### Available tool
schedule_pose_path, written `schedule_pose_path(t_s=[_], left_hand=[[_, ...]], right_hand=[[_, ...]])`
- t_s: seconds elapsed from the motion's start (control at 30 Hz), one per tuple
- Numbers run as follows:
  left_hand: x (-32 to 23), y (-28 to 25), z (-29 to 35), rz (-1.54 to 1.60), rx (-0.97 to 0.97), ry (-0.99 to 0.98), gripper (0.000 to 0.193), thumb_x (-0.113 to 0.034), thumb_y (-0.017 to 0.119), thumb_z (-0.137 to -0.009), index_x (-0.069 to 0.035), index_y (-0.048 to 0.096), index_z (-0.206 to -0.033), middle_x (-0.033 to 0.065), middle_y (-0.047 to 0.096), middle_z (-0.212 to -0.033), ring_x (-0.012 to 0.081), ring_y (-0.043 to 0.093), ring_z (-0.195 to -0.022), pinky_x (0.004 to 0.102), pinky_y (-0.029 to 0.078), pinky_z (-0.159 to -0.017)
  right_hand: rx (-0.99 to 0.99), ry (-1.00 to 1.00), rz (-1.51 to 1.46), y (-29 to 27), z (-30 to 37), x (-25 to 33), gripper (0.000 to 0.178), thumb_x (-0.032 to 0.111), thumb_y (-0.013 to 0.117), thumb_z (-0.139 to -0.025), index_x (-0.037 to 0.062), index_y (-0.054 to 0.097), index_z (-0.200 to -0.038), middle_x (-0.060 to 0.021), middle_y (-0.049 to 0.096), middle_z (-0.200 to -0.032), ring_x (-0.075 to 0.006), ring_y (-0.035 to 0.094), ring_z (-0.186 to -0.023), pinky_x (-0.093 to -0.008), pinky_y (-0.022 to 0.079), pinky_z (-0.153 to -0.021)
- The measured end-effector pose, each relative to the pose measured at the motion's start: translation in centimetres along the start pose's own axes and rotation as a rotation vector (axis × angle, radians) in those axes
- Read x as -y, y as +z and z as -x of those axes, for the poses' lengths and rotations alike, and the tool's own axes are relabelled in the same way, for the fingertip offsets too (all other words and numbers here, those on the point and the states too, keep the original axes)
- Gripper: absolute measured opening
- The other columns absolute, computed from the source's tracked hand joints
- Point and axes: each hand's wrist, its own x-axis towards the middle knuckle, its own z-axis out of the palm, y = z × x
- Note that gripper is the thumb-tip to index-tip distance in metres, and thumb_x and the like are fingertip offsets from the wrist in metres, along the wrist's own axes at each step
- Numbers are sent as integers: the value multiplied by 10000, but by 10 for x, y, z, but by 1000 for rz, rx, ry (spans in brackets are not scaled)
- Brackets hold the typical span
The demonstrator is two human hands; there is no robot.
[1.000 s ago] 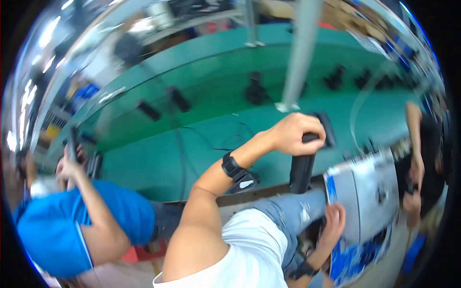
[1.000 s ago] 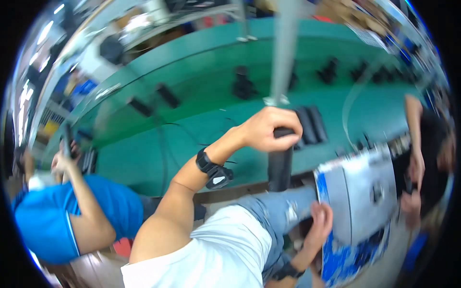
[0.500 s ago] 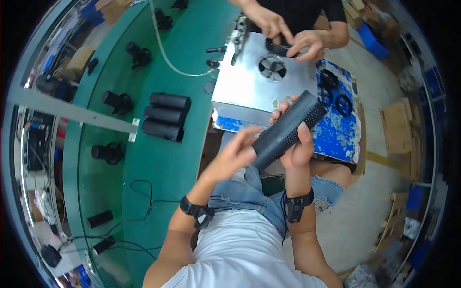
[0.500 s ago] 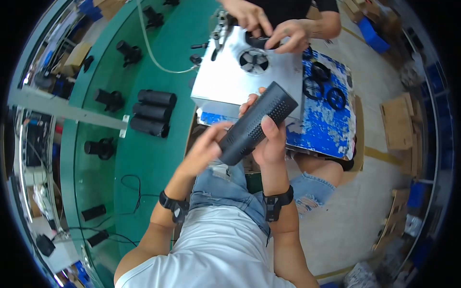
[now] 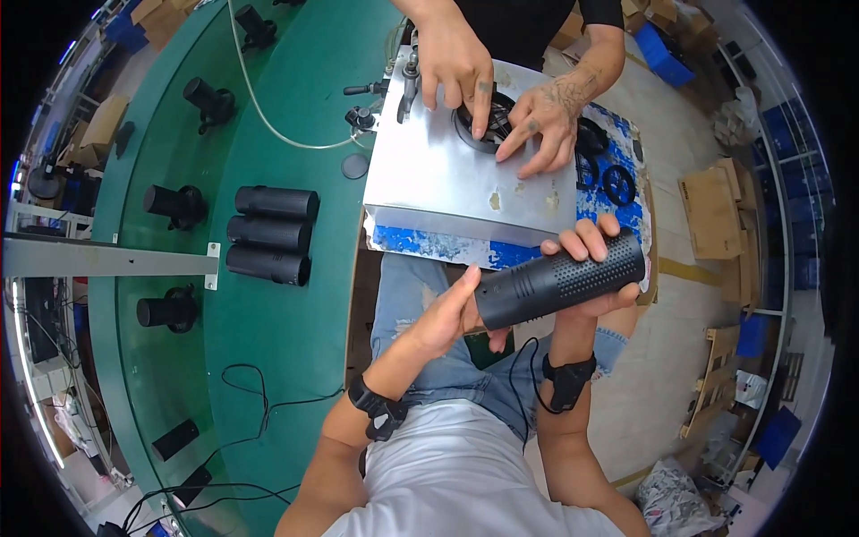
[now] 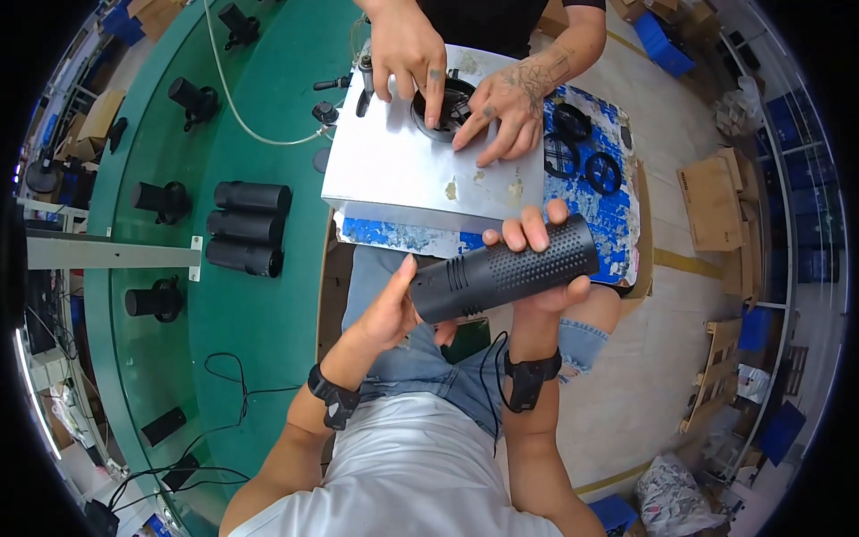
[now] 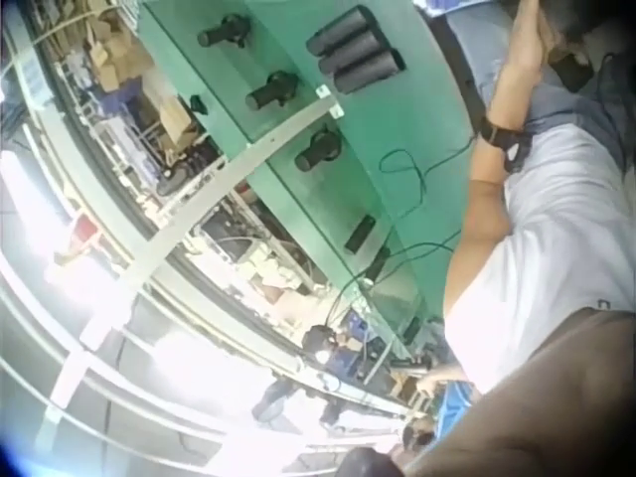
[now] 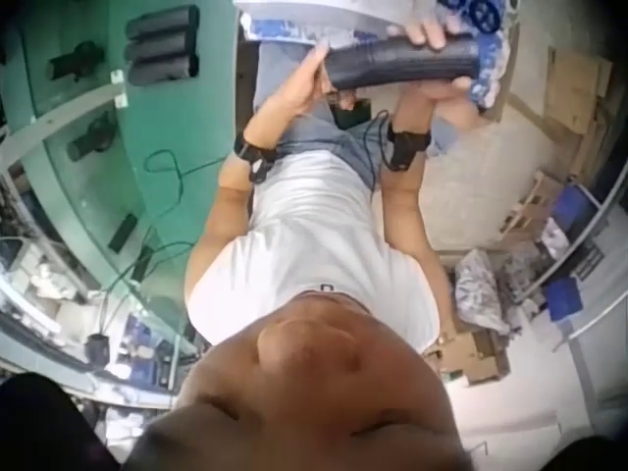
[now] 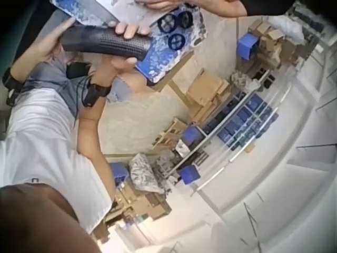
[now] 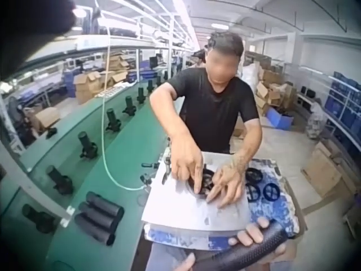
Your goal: The person picks up a microphone body from the conveyor belt, places it into a mounting fixture, and presses it down. They then remove the microphone body, attach it to a shock mount by hand, and place the assembled unit back onto the belt.
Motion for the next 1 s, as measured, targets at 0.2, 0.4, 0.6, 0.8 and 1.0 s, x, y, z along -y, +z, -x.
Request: schedule_pose_path(t_s=[0.2,0.4,0.6,0.8,1.0], left_hand=[[-5,-7,-1,-375,-210,223,555,-319,606,-906,3,402,-1310,68,543,-1098,133,550,-984,287,497,-830],[-42,-19,-28,-1131,-372,626,478,-240,662,-806,-1,534,-1200,162,612,-1050,283,604,-916,346,467,-819],[-85,-55,-54,-1332,-915,545,186,-98,610,-800,-32,610,-974,110,622,-858,279,593,-785,374,460,-714],[-68,-64,-76,-2023,-894,955,81,-125,636,-734,-86,591,-788,59,486,-678,236,481,-619,352,367,-575],[-65,-69,-76,-2043,-902,1026,65,-98,622,-698,-86,575,-742,52,472,-662,228,467,-595,349,345,-545]], right_hand=[[-89,-1,240,-5,1,-2,633,398,802,-705,185,382,-1128,20,469,-961,-166,502,-966,-463,355,-1031],[-143,-128,291,-9,-21,-7,706,391,740,-781,113,341,-1293,-40,451,-1060,-213,468,-1045,-447,364,-1030],[-319,-222,259,-44,-34,13,500,349,622,-864,79,413,-1230,-69,473,-1069,-234,474,-1048,-422,364,-1011],[-429,-213,113,-68,-29,20,419,350,570,-901,58,443,-1174,-83,497,-1055,-228,506,-1002,-410,402,-979],[-451,-150,185,-70,-28,18,432,400,538,-917,53,455,-1161,-85,508,-1020,-219,516,-964,-392,428,-940]])
